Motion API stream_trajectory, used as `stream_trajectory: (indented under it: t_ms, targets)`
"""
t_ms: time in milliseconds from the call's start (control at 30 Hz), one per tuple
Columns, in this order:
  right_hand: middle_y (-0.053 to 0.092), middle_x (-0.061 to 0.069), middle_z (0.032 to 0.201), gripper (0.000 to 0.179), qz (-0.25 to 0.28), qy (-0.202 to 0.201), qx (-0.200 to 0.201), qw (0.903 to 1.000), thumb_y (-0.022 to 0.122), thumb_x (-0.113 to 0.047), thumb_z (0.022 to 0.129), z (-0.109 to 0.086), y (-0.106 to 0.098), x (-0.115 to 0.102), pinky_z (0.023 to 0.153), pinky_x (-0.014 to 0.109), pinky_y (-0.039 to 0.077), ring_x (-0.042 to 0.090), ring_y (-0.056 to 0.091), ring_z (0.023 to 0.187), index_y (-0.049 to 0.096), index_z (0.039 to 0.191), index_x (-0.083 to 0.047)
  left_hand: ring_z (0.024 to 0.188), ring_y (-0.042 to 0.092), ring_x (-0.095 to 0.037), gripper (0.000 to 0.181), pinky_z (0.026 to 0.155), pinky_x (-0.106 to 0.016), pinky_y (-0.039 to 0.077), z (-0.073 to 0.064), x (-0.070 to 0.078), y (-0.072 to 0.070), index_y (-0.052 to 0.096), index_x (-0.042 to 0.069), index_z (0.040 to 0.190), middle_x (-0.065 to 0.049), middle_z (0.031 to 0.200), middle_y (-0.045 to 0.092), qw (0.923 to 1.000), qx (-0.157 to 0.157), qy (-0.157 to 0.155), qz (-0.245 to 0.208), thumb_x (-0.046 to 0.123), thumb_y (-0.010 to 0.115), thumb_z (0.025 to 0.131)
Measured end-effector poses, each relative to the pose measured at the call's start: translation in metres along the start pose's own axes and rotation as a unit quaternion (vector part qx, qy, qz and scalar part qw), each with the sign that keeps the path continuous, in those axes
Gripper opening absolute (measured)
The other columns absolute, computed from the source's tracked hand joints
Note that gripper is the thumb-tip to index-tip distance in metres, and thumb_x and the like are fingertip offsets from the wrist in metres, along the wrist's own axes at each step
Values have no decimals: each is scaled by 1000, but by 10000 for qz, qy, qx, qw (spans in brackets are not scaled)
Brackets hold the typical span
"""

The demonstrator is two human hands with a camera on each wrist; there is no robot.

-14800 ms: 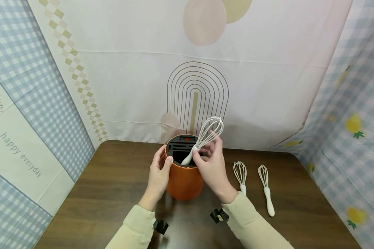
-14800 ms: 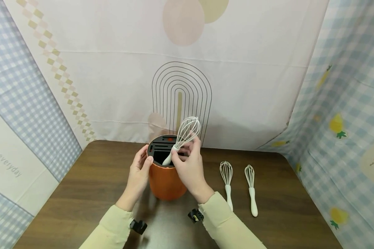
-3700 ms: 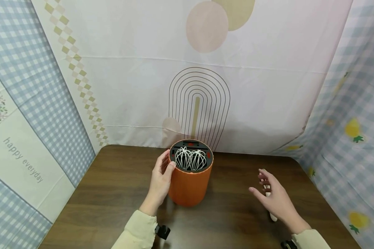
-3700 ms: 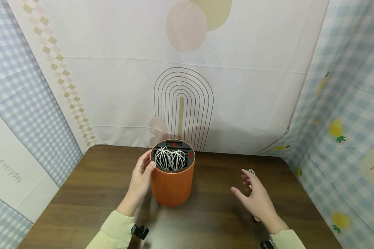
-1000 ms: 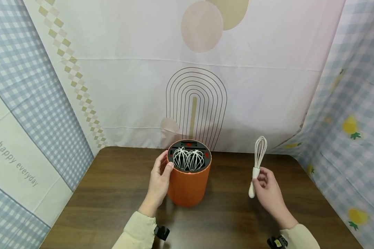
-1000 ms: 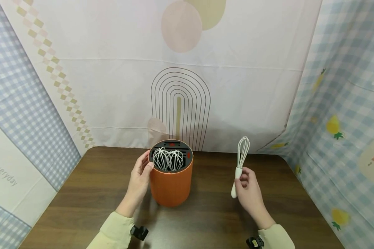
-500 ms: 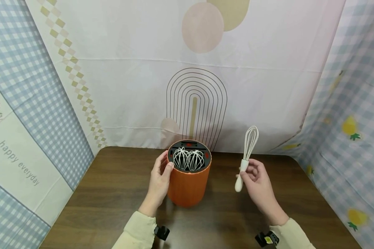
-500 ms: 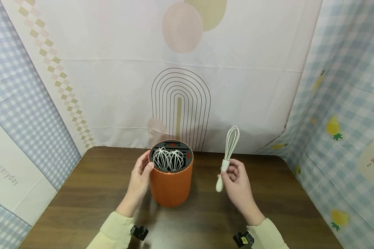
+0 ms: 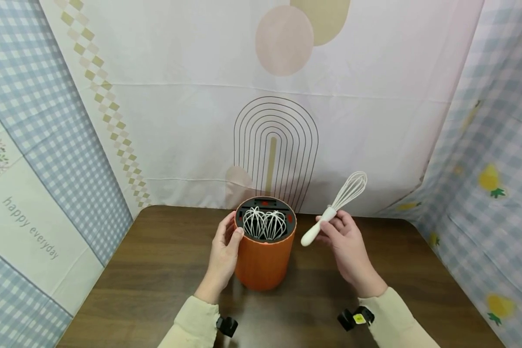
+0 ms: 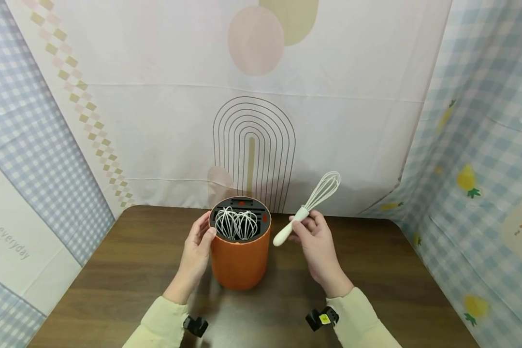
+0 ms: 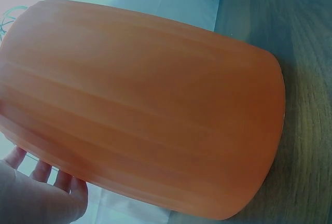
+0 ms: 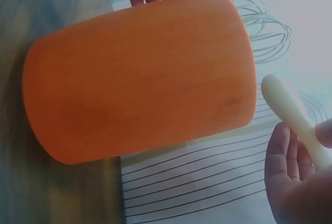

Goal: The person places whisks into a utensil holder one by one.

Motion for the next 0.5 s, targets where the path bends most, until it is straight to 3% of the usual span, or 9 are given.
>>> stream_trajectory:
  t_ms: [300,500]
  targets:
    - [55,17,119,49,-229,-756,258,9965,59,-13,97,10,18,-12,80,36,54,24,59,102,36,139,-4,126,45,-24,48,103,-38,40,0,0,1,41,8,145,-13,140,46,10000,-6,31,21,12,53,99]
    - [56,18,117,44,-396,-1453,419,9877,59,-6,96,14,29,-21,77,32,54,27,60,102,42,136,-3,127,45,-25,48,104,-40,38,0,0,1,41,8,145,-14,140,46,10000,16,22,28,12,53,99]
Point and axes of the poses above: each hand's wrist, its own z-axis towards the middle knuckle, its own y-axis out of the palm, x = y × z, the point moved 3 cm from there along z, towards the middle knuckle
